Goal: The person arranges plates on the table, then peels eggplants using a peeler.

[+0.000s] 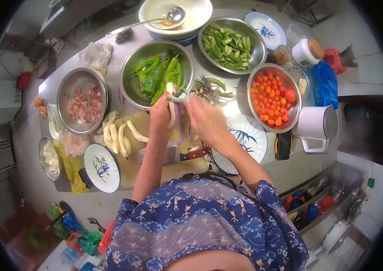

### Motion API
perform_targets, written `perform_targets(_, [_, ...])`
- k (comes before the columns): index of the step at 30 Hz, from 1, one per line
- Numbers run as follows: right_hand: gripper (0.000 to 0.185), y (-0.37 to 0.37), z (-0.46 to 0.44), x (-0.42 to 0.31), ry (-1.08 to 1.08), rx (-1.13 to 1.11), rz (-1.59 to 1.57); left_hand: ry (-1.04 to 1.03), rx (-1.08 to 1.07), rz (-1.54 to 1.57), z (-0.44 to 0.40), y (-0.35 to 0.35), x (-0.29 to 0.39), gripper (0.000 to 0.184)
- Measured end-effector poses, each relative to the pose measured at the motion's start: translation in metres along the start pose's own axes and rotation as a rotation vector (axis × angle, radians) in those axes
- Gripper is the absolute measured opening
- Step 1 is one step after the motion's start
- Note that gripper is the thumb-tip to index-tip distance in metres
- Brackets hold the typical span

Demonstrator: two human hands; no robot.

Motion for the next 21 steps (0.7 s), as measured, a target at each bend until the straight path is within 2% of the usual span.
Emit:
perform_targets(3, [0.024, 0.000, -0.010, -0.003, 0.014, -0.020, 0.028, -0.016, -0.036, 0.027, 0.002, 0.003, 0.000, 0.031])
perform_targets(6, [0.018, -0.006, -0.004, -0.006, -0.018, -0.039, -0.043, -0.031, -0.033, -0.050, -0.002, 0.011, 0.001, 0.036])
perform_targets(7, [0.018, -0.003, -0.001, -0.010, -0.036, -0.084, 0.038, -0.057, -0.001, -0.076, -0.002, 0.008, 0.002, 0.036])
perform_targets(11, [0.017, -0.007, 0.022, -0.017, -0.070, -0.118, 0.045, -0.125, 0.040, -0.091, -0.012, 0.009, -0.004, 0.037])
perform_targets(16, [0.016, -0.014, 0.047, -0.025, -0.141, -0.123, -0.079, -0.205, 0.188, -0.029, -0.017, -0.004, -0.003, 0.036])
perform_targets(21, [0.017, -0.016, 0.062, -0.023, -0.148, -0.155, -0.219, -0.293, 0.212, 0.009, -0.022, -0.003, -0.005, 0.040])
Point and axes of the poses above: each hand's wrist, its own z-axis away from the middle knuckle, its own y-axis out of the back of the hand, x = y × z, the point moved 2 cm from there along -z, towards the middle knuckle, and after that the axes turned 7 degrees about z, right-handed, at the moved point
